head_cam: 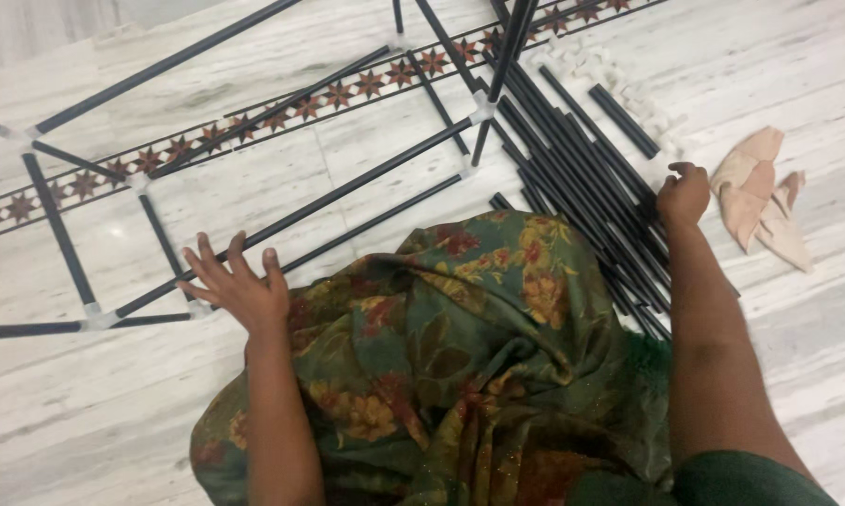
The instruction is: The person sits on the floor and assembles a metal frame by connecting black rods with white plastic connectors. They pick up rods and connectors, insert them into the frame, and adjust the structure.
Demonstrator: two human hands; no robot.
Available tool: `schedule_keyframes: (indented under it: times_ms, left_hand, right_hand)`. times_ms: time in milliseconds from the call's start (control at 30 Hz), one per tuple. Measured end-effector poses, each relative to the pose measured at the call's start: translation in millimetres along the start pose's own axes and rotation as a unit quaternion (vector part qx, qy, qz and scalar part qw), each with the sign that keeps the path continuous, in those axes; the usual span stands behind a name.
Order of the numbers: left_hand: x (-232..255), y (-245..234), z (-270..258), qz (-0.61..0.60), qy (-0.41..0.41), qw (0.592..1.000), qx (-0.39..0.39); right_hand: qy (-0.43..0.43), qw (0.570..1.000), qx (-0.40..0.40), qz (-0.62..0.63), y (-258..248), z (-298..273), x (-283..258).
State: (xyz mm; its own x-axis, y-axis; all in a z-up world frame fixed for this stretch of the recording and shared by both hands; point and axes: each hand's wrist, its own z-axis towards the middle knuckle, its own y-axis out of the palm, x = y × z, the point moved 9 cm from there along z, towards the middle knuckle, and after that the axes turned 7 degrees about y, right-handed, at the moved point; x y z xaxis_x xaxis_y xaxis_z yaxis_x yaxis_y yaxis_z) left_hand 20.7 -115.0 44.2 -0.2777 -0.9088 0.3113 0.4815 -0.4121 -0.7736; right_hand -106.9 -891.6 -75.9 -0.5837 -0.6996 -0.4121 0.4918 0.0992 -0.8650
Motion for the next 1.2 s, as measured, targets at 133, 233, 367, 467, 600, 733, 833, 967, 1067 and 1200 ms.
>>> schedule_keyframes:
  times_ms: [133, 233, 367, 467, 600, 733, 833, 967, 1067, 1200]
  left_hand:
    - [-0.2, 5.1, -1.2, 0.021, 0.003, 1.0, 0.011]
    - [-1.8, 7.1, -2.8, 0.024, 0.003, 1.0, 0.015]
    - [-3.3, 8.0, -2.7, 0.028, 0.006, 0.999, 0.03]
    - [-3.6, 9.3, -2.0, 0.038, 0.005, 0.999, 0.032]
    - [1.0, 5.5, -1.7, 0.031, 0.021, 0.999, 0.036]
    - [2.8, 4.8, -1.4, 0.02, 0.013, 1.0, 0.014]
    - [2.0, 5.3, 0.9, 0.014, 0.0, 1.0, 0.01]
    - [11.4, -4.0, 2.0, 0.016, 0.021, 0.998, 0.056]
    - [40.3, -8.1, -4.5, -0.045, 0.066, 0.995, 0.061]
    - [96.2, -18.4, -13.3, -0.234, 0.137, 0.962, 0.043]
  right_hand:
    - [-0.03, 0.999, 0.023, -0.023, 18.4, 25.2, 4.1]
    - [-0.016, 1.0, 0.006, -0.015, 33.5, 56.4, 8.7]
    - [0.0, 0.996, -0.084, -0.011, 56.3, 77.7, 14.8]
    - [-0.022, 0.992, -0.125, -0.019, 64.1, 76.5, 14.9]
    - [-0.089, 0.987, -0.132, 0.037, 57.9, 55.6, 0.4]
    - [0.085, 0.886, -0.2, 0.408, 39.2, 47.1, -3.2]
    - [0.145, 0.74, -0.29, 0.589, 10.6, 35.9, -47.6]
    - [0.102, 0.547, -0.454, 0.696, -42.3, -9.0, -163.5]
    - [0.069, 0.472, -0.543, 0.691, -63.2, -63.6, -257.0]
    - [0.081, 0.395, -0.633, 0.661, -52.1, -158.9, -381.1]
